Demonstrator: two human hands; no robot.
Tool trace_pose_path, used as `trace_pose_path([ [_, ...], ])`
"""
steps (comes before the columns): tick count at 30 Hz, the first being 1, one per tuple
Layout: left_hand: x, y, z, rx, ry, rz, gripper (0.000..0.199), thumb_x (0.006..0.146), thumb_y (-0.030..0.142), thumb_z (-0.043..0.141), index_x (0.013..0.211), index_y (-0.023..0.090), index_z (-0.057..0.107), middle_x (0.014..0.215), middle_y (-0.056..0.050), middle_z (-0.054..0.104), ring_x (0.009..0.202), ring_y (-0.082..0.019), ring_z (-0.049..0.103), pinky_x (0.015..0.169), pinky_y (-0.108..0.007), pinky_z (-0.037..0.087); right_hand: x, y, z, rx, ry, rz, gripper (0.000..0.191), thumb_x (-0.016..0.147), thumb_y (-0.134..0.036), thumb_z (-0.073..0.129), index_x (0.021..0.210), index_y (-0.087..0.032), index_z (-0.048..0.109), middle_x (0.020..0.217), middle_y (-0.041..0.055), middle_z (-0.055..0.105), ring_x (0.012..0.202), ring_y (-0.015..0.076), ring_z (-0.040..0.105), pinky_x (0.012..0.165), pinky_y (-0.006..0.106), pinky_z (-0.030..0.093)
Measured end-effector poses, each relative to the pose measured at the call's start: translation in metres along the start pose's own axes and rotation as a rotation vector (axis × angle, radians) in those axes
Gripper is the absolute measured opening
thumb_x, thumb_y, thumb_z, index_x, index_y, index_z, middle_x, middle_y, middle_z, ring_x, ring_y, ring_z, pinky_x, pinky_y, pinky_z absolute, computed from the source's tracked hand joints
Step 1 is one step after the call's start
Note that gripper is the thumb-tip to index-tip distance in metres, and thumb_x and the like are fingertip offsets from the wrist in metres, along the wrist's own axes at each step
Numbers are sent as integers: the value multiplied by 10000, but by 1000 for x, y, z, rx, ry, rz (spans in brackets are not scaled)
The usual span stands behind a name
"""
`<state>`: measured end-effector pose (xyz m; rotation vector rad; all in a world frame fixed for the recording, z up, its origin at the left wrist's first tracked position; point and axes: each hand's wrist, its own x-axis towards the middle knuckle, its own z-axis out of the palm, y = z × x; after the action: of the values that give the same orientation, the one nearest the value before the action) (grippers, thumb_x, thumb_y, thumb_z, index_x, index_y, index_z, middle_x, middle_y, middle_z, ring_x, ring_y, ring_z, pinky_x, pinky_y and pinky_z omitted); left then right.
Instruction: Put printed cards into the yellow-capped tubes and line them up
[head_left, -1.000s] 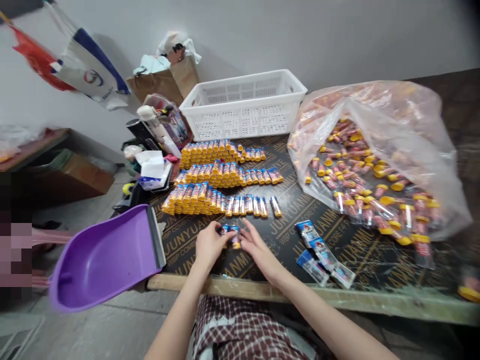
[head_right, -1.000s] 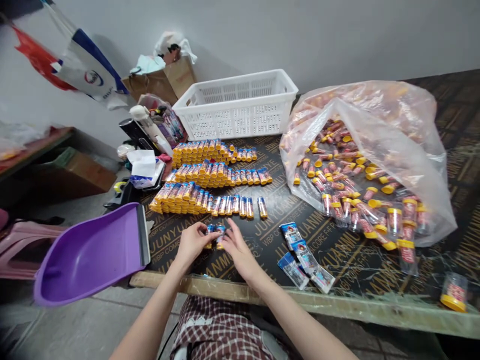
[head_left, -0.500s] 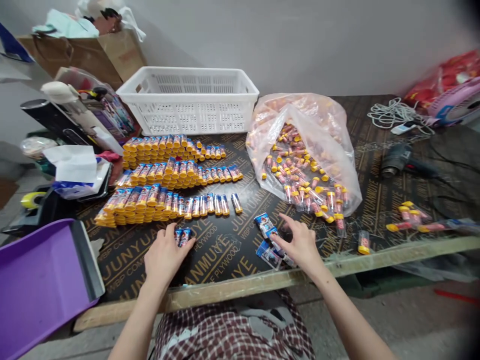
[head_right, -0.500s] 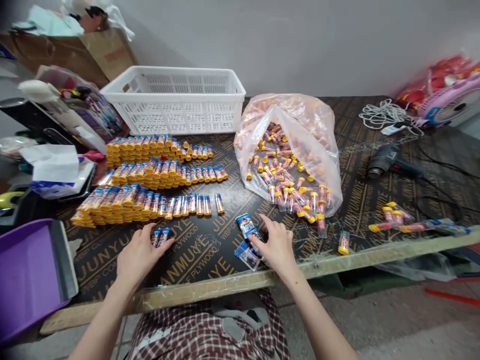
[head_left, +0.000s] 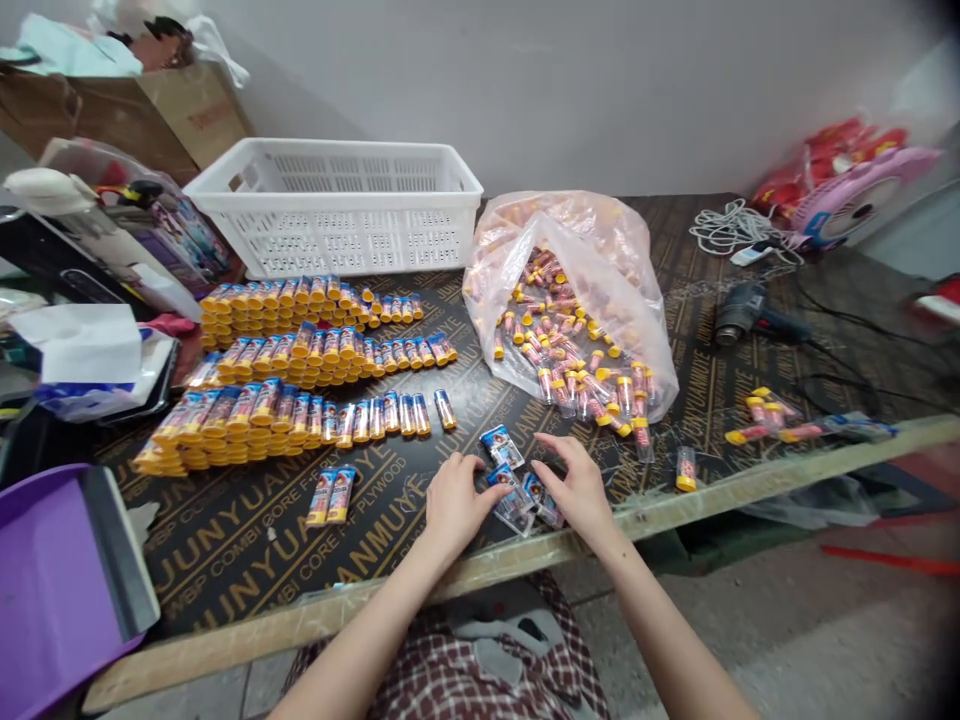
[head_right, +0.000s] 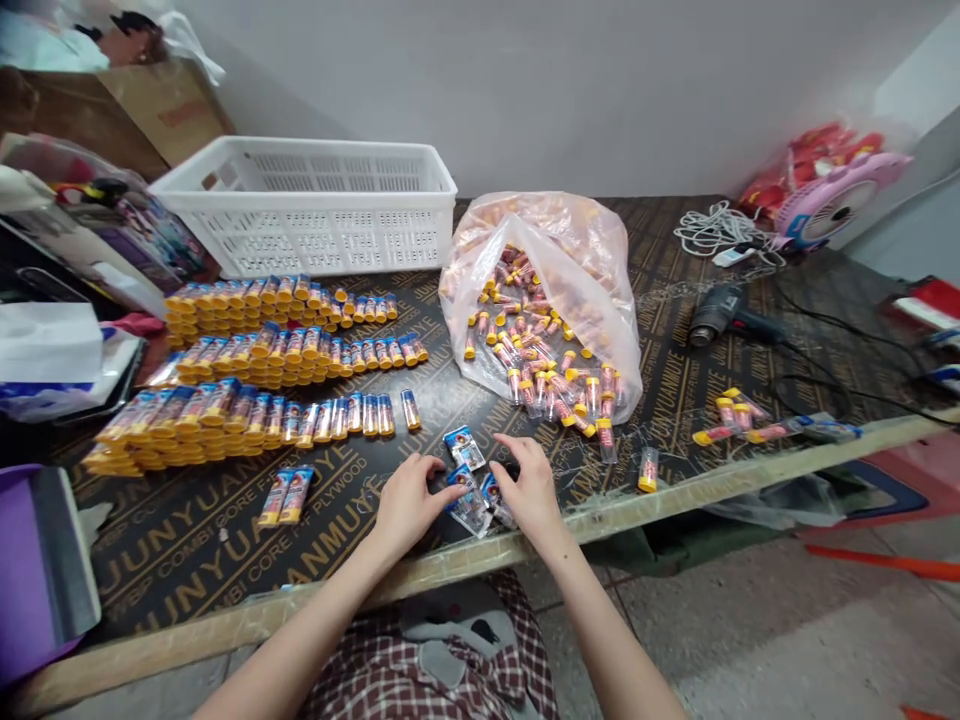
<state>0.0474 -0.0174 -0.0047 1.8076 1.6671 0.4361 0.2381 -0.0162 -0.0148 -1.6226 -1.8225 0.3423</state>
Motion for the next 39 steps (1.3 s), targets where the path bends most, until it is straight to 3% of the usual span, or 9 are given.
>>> trace_pose_path([
  [4,10,7,7,-10,-16,1,203,676,361,737,749,197,643,830,-31,596,807,-194,569,687,-282,386,14,40,-19,-164,124,59,288,823,-266,528,1084,-193,624,1042,111,608,995,275,546,879,447,437],
  [8,10,2,7,-208,-23,-41,136,678,261,714,630,181,615,665,5,592,656,-146,541,613,-253,350,36,74,-36,-322,218,132,306,820,-296,517,1071,-150,616,1026,167,600,1005,342,493,860,512,382],
  [14,4,-14,-4,-328,-17,-121,127,664,240,697,604,172,609,537,22,581,544,-126,504,560,-241,333,57,90,-34,-375,177,100,282,802,-297,521,1026,-145,601,929,153,618,932,330,509,849,479,377],
  [20,-3,-19,-8,-296,21,-104,91,690,235,660,638,176,615,561,16,600,557,-130,527,575,-242,353,47,65,-34,-286,195,46,305,851,-291,466,1105,-156,565,994,128,602,904,263,543,834,393,425],
  [24,-5,-21,-4,-237,70,-83,86,687,208,660,633,178,599,581,16,605,569,-128,536,579,-239,355,26,27,-29,36,141,54,269,885,-353,475,1061,-192,598,943,87,596,808,215,557,694,324,452],
  [27,-5,-23,0,-273,57,-78,72,684,169,663,754,178,653,614,14,630,598,-132,559,616,-242,382,13,1,-20,236,38,78,237,888,-362,509,1005,-197,632,941,76,599,784,193,563,644,296,442],
  [30,-6,-26,-2,-371,16,-74,197,675,143,658,867,172,692,641,9,634,604,-130,553,629,-243,397,6,-14,-13,373,-17,97,185,881,-340,545,922,-203,662,950,66,620,852,192,579,715,299,449],
  [36,-9,-28,-24,-628,5,51,141,615,104,588,667,162,706,792,-22,561,618,-99,474,549,-207,354,5,-23,-12,608,-75,134,163,870,-326,575,896,-215,692,975,58,653,950,199,596,855,336,447],
  [39,-10,-28,-32,-655,-3,73,155,631,136,575,680,162,720,674,-2,518,574,-95,433,529,-204,324,6,-25,-13,609,-35,143,164,861,-329,585,882,-214,701,990,62,652,974,206,592,873,348,445],
])
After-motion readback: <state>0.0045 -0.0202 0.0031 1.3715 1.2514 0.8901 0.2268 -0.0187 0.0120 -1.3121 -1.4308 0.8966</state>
